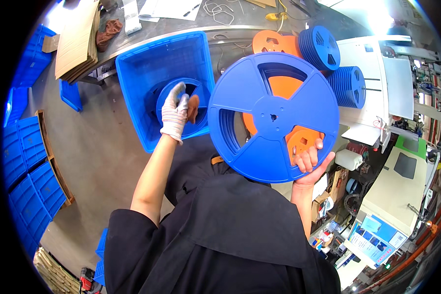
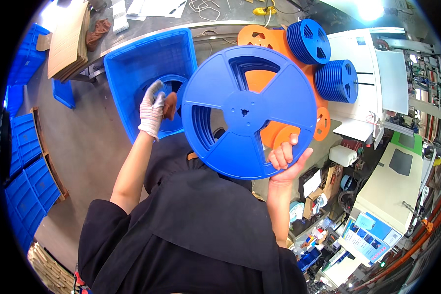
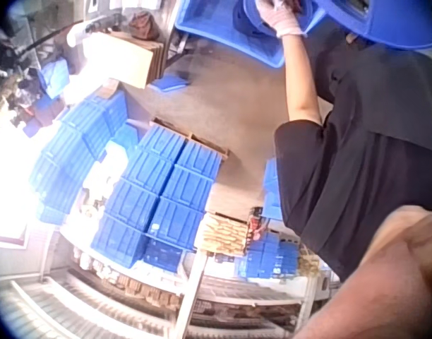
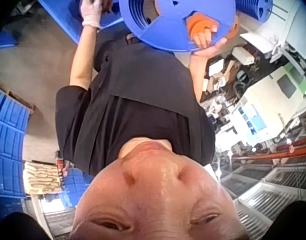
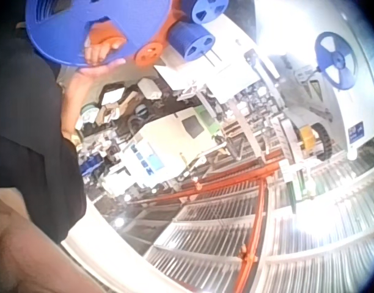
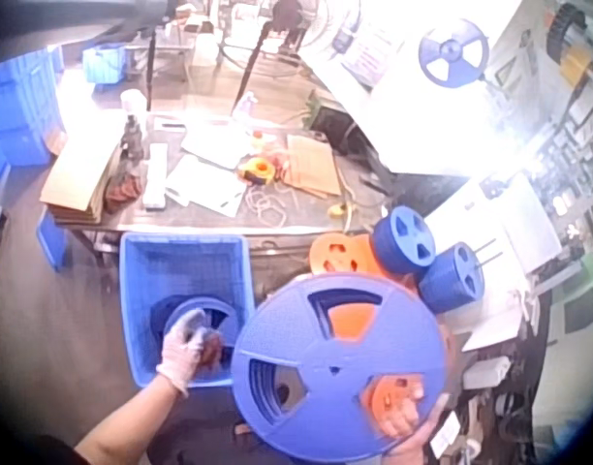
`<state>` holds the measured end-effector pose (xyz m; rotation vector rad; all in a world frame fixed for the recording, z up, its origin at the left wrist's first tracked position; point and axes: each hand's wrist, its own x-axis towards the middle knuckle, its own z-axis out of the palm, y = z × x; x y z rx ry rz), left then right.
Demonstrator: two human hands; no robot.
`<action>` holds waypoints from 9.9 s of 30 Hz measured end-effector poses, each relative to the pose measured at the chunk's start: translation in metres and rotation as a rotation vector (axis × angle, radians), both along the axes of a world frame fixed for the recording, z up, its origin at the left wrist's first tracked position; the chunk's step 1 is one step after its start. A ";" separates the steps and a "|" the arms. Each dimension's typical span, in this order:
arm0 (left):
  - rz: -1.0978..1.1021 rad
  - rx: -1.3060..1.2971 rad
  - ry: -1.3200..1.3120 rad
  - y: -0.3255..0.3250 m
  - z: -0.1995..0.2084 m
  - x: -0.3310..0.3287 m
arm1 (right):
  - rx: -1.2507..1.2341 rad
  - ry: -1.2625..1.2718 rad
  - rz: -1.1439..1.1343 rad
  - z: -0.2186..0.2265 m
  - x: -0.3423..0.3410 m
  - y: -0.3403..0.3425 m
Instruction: The person picks up blue plastic spools from a table and places them into a blue plastic bin. The person handles the spools one at a time, stacking them vertically inside the bin. The task involves repetitive picking and placing of identical spools.
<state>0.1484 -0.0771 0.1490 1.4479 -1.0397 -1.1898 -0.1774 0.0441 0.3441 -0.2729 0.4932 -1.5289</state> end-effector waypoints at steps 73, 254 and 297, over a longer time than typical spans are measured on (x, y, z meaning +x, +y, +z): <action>0.159 0.438 1.464 0.116 0.007 -0.023 | 0.478 2.168 0.445 -0.329 -0.074 -0.037; 0.384 0.900 -0.486 0.001 -0.384 0.161 | -0.183 1.915 1.652 -0.758 0.213 -0.416; 0.338 0.830 -0.562 0.074 -0.319 0.079 | -0.452 2.048 0.835 -0.517 0.180 -0.301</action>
